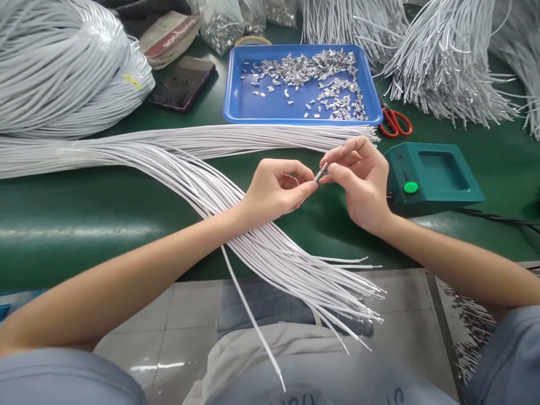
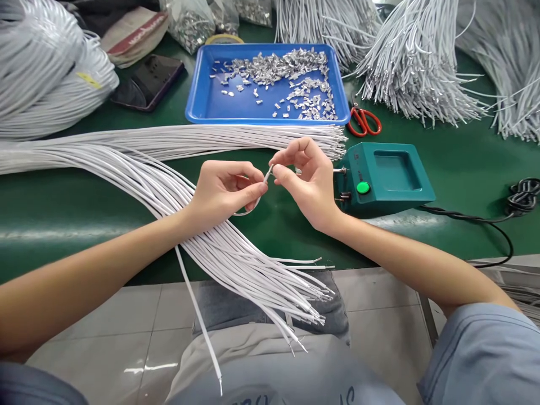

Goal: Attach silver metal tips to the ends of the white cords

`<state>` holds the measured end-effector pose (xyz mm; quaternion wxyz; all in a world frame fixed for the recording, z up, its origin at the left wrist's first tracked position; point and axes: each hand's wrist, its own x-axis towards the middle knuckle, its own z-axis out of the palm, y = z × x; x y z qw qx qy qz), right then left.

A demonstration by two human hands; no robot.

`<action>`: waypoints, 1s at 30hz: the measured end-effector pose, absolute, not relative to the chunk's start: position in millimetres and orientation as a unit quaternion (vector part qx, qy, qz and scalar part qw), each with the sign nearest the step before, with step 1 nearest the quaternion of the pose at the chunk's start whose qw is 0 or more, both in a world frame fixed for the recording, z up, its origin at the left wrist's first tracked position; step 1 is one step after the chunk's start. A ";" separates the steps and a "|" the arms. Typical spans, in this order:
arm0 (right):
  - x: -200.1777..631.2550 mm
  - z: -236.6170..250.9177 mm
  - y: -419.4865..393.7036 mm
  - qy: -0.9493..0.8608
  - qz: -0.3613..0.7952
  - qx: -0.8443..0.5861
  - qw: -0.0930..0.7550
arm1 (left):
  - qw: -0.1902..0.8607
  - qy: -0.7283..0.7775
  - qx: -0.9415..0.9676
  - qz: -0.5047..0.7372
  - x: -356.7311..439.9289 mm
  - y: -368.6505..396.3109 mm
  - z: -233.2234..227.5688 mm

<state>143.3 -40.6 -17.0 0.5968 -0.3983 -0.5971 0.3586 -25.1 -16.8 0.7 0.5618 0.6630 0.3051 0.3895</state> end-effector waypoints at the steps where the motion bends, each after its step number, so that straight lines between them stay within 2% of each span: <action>1: 142.6 -17.1 -40.8 -0.598 0.355 -0.399 0.597 | 0.563 0.308 0.661 0.388 -25.0 -16.6 1.1; 14: 143.2 -15.2 -41.9 -0.637 0.330 -0.413 0.561 | 0.555 0.311 0.672 0.380 -24.4 -17.8 -1.7; 19: 139.3 -15.9 -47.1 -0.675 0.190 -0.427 0.571 | 0.567 0.313 0.659 0.382 -25.5 -17.6 0.8; 24: 140.9 -18.0 -46.4 -0.746 0.032 -0.379 0.546 | 0.570 0.331 0.628 0.414 -27.6 -10.9 0.7; 26: 141.7 -18.1 -45.2 -0.739 0.040 -0.377 0.557 | 0.588 0.324 0.607 0.426 -28.1 -7.7 -1.1; 30: 142.9 -19.7 -42.5 -0.683 0.165 -0.405 0.585 | 0.633 0.285 0.612 0.379 -27.9 -6.5 -2.7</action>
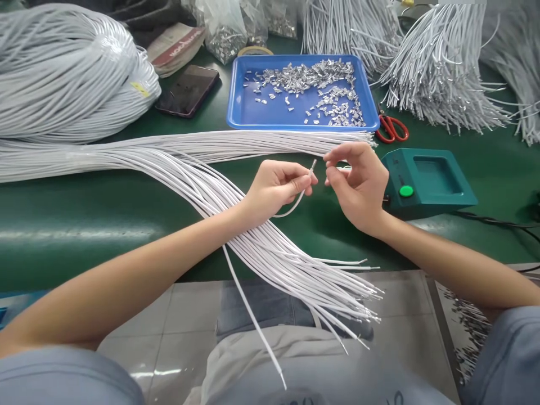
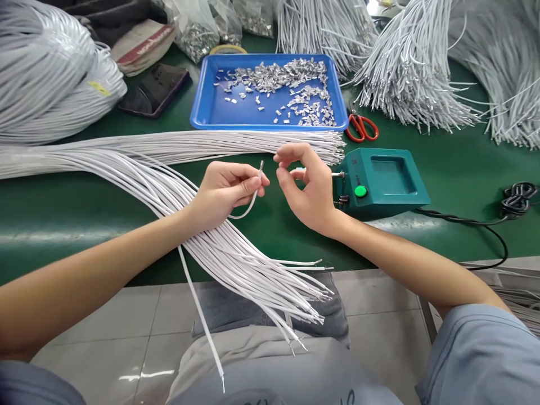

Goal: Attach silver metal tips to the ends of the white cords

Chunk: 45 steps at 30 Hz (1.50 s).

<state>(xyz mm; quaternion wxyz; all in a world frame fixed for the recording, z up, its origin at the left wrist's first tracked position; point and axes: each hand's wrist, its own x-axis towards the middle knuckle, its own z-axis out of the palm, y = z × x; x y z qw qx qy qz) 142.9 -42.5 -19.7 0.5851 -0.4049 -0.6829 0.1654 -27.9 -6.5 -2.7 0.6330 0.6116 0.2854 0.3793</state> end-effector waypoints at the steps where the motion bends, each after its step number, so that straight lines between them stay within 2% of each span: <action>1: 143.0 -20.1 -42.3 -0.683 0.183 -0.397 0.585 | 0.640 0.278 0.619 0.361 -27.8 -7.3 -2.1; 6: 142.8 -17.1 -45.3 -0.725 0.185 -0.338 0.571 | 0.661 0.241 0.646 0.295 -28.3 -10.7 1.4; 17: 142.2 -13.8 -46.1 -0.749 0.223 -0.331 0.529 | 0.641 0.238 0.667 0.295 -29.3 -8.7 -2.5; 25: 141.5 -11.4 -43.3 -0.749 0.100 -0.346 0.556 | 0.662 0.261 0.631 0.309 -29.1 -8.9 0.2; 32: 141.3 -14.4 -41.2 -0.740 0.041 -0.350 0.573 | 0.666 0.282 0.617 0.311 -29.0 -9.9 5.7; 45: 144.5 -16.4 -46.9 -0.723 0.144 -0.338 0.585 | 0.671 0.272 0.611 0.321 -29.4 -8.8 5.2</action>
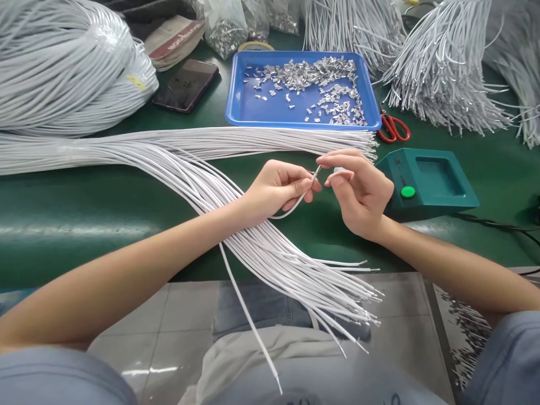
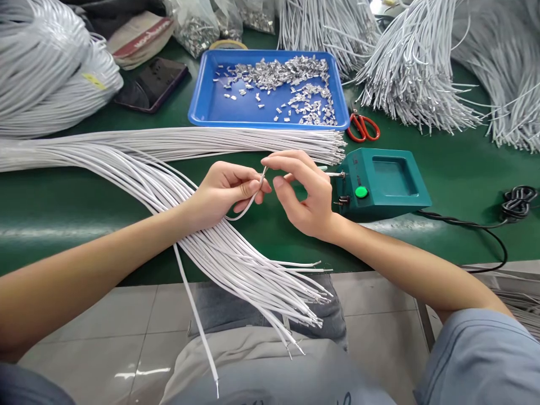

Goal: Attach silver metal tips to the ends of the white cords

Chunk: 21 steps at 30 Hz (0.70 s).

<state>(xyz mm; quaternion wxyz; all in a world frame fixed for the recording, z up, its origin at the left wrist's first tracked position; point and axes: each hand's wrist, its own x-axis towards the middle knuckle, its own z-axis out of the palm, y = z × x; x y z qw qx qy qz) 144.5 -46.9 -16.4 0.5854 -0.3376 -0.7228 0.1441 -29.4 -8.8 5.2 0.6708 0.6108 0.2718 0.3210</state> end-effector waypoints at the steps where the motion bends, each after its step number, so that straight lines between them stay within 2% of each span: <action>1: 144.6 -17.0 -47.1 -0.721 0.145 -0.340 0.587 | 0.669 0.273 0.611 0.324 -29.5 -8.7 4.9; 11: 141.9 -17.1 -50.2 -0.701 0.146 -0.379 0.586 | 0.659 0.298 0.598 0.345 -29.8 -7.5 1.8; 21: 141.5 -18.1 -48.6 -0.690 0.161 -0.349 0.614 | 0.675 0.283 0.590 0.341 -31.7 -6.5 2.4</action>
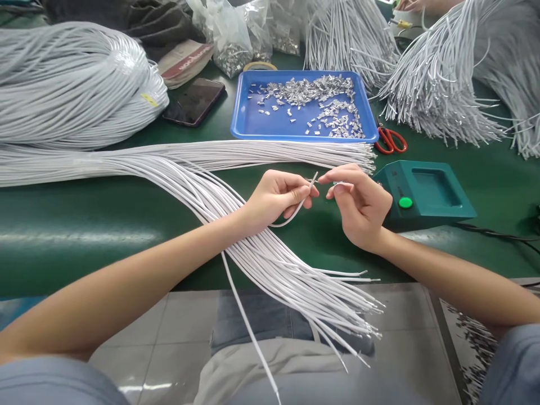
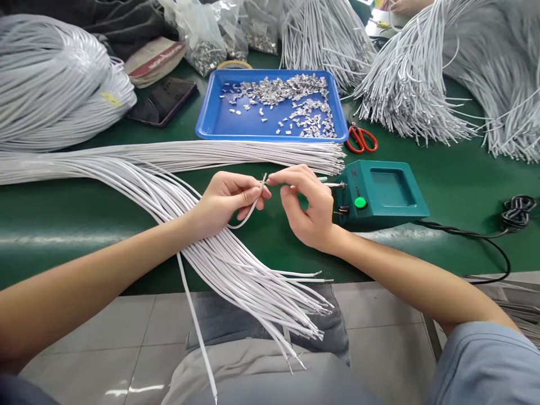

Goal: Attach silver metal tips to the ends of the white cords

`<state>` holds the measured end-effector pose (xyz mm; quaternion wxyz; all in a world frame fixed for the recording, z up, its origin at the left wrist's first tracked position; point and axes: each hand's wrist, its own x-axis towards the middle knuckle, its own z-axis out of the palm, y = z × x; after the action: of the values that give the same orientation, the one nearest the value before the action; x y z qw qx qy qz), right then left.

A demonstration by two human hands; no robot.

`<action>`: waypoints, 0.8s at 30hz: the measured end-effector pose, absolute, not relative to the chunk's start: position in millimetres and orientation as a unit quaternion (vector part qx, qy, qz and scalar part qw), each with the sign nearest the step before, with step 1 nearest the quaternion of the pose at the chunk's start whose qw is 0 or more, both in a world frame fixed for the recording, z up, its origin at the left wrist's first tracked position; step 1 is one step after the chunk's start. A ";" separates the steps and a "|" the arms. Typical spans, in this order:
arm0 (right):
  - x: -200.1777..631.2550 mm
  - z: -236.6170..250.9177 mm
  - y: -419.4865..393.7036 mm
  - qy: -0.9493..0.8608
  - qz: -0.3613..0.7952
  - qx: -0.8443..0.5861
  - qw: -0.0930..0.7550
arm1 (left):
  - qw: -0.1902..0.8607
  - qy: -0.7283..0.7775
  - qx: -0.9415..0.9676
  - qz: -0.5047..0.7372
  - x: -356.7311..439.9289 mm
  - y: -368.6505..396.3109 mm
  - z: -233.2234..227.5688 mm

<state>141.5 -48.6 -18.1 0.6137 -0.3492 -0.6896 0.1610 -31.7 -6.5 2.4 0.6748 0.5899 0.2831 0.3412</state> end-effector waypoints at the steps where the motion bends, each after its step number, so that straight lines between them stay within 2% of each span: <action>1: 141.3 -17.5 -48.5 -0.678 0.176 -0.356 0.619 | 0.677 0.281 0.591 0.338 -31.5 -6.6 2.6; 7: 140.2 -12.2 -47.9 -0.639 0.270 -0.391 0.604 | 0.670 0.292 0.596 0.332 -30.5 -9.0 6.2; 18: 136.6 -9.7 -48.1 -0.622 0.285 -0.424 0.594 | 0.605 0.321 0.644 0.342 -28.8 -11.7 5.8; 24: 139.5 -11.0 -45.6 -0.609 0.318 -0.406 0.602 | 0.631 0.275 0.636 0.350 -27.4 -10.0 0.6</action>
<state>139.5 -45.6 -11.0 0.6022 -0.4061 -0.6092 0.3183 -27.4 -10.0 0.6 0.6309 0.6356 0.2746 0.3502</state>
